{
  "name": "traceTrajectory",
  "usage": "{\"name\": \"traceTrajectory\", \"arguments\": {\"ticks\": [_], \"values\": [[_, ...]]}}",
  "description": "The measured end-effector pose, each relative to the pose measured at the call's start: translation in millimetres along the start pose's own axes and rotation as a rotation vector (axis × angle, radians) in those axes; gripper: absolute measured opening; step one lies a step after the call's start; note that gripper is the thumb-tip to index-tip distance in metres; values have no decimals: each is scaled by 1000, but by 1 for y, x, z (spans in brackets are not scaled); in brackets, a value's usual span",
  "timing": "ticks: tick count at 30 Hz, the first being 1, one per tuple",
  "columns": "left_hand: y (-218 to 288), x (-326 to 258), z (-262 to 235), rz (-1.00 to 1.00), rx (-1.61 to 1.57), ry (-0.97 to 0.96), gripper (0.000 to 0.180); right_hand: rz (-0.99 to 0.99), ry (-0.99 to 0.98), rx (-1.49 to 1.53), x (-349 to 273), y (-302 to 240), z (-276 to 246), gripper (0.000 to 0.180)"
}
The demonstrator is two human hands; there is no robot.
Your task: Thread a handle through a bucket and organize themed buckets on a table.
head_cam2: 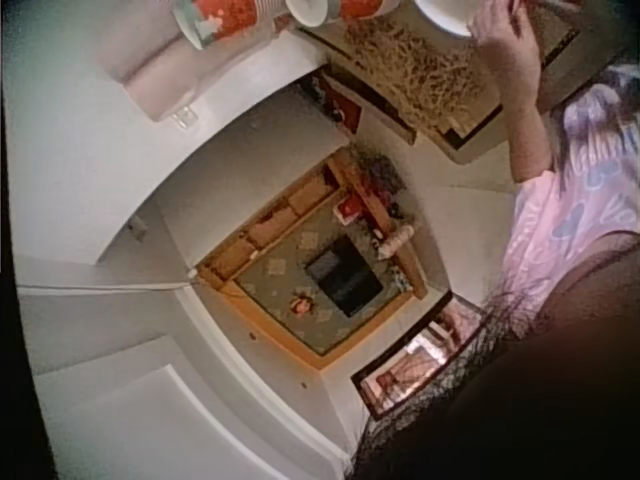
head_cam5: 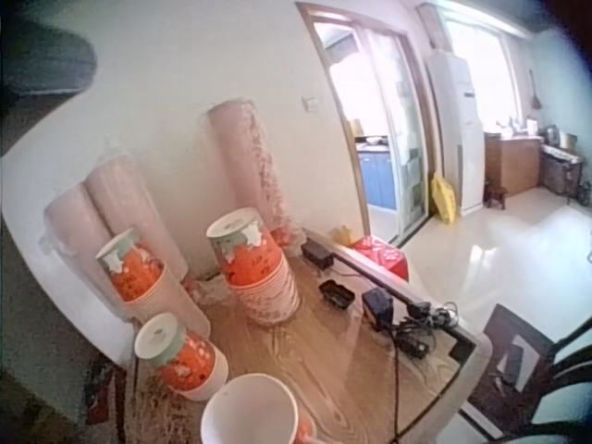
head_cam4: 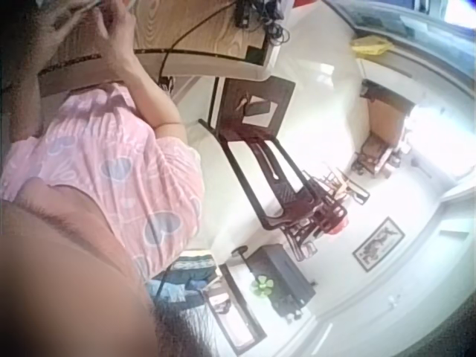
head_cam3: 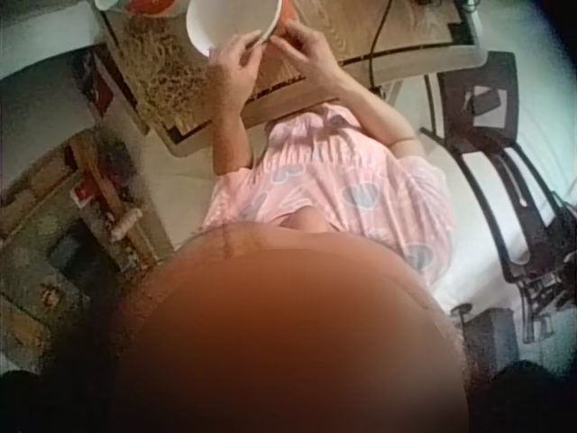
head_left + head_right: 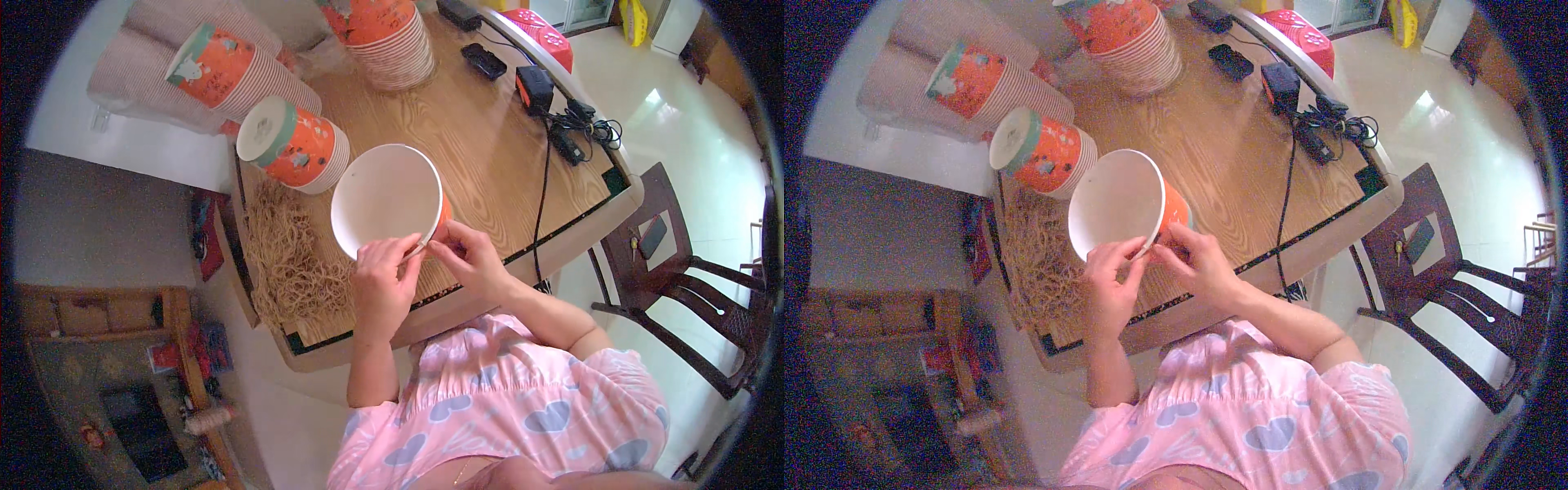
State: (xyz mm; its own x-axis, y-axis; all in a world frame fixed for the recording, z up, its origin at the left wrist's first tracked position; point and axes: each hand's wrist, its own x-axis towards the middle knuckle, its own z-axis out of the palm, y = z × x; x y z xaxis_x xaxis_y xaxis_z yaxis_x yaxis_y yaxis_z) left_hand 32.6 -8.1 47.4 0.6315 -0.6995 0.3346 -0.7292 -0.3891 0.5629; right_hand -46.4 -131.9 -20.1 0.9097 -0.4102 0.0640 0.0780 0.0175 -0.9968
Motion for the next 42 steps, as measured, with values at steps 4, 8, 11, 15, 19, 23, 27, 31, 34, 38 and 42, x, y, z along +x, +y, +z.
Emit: {"name": "traceTrajectory", "arguments": {"ticks": [4,8,11,15,19,23,27,31,34,38,42], "values": [[-7,0,6,40,73,-39,15,1,-26,16,-3,0,-2,13],[-8,-1,4,62,126,-62,14,-10,-43,35,-6,11,-2,10],[-4,0,9,64,146,-82,14,12,-38,-24,-6,14,-4,12],[-4,0,14,86,250,-83,15,11,-47,-36,-7,16,-3,12],[0,2,14,130,327,-62,23,1,-41,-29,-6,11,-4,12],[-1,3,13,200,362,-48,28,-28,-37,-53,-7,8,-4,12],[-3,5,11,232,391,-53,27,-43,-61,-121,-8,4,-7,11],[-5,5,11,199,341,-58,22,-57,-72,-155,-9,-1,-9,10],[-7,6,12,206,344,-46,23,-115,-28,-123,-9,-3,-7,7],[-8,5,13,202,316,-24,23,-61,-54,-145,-11,-4,-11,10],[-18,5,9,147,291,2,18,54,-151,-34,-10,-1,-24,14]]}}
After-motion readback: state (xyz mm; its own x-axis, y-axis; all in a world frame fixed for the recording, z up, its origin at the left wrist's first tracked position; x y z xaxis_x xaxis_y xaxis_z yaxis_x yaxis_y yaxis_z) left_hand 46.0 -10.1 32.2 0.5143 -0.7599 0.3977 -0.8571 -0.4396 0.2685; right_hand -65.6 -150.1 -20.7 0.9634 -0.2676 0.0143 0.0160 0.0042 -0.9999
